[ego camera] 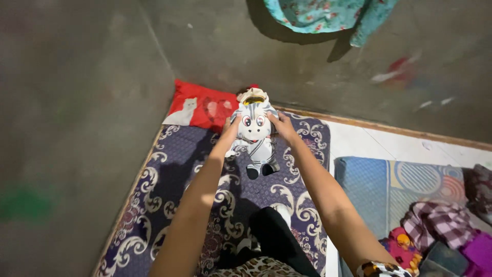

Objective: Tidying up a room and folding a striped blanket on a mattress.

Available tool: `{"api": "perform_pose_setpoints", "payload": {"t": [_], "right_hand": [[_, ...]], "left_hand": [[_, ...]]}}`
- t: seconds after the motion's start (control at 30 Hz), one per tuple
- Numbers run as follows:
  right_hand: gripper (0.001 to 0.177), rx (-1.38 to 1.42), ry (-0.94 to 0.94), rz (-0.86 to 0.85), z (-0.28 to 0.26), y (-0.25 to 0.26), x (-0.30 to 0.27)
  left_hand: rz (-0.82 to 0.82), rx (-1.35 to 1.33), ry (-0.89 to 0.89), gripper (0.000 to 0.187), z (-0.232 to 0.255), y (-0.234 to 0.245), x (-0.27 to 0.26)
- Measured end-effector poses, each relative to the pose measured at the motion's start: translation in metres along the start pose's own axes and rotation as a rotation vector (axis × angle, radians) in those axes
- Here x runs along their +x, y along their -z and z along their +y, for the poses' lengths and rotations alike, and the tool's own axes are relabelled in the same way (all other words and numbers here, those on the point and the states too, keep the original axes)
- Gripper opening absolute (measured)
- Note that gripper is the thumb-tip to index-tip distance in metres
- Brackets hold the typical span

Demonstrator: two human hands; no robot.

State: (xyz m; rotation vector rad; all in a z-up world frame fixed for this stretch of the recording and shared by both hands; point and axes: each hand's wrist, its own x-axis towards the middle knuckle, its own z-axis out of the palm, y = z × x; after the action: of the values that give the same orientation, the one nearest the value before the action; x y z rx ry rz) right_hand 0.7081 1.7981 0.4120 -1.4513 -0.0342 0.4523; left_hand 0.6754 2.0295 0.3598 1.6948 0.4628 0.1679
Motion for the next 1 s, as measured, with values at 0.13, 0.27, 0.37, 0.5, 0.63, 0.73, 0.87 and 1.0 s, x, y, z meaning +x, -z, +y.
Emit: {"api": "perform_pose_setpoints", "payload": {"t": [0.13,0.27,0.37,0.5,0.63,0.73,0.87,1.0], "right_hand": [[0.055,0.024,0.001,0.020,-0.008,0.049,0.038],[0.053,0.053,-0.006,-0.003,-0.014,0.103,0.119],[0.053,0.116,-0.050,0.001,-0.028,0.146,0.184],[0.073,0.124,-0.078,-0.036,-0.075,0.198,0.237],[0.100,-0.124,-0.042,-0.043,-0.138,0.238,0.270],[0.106,-0.175,0.000,-0.068,-0.151,0.252,0.299],[0.105,-0.265,0.052,-0.024,-0.119,0.274,0.366],[0.107,-0.300,0.032,-0.006,-0.092,0.278,0.408]], "left_hand": [[-0.066,-0.066,-0.048,0.062,0.003,-0.053,0.046],[-0.064,-0.062,-0.116,0.062,-0.005,-0.107,0.128],[-0.117,-0.161,-0.197,0.069,0.030,-0.147,0.166],[-0.084,0.041,-0.145,0.087,0.102,-0.212,0.189],[0.010,0.213,-0.269,0.107,0.123,-0.277,0.242],[-0.017,0.132,-0.173,0.115,0.141,-0.301,0.270],[0.017,0.271,-0.066,0.121,0.104,-0.325,0.333],[-0.043,0.260,-0.082,0.110,0.080,-0.336,0.365]]}}
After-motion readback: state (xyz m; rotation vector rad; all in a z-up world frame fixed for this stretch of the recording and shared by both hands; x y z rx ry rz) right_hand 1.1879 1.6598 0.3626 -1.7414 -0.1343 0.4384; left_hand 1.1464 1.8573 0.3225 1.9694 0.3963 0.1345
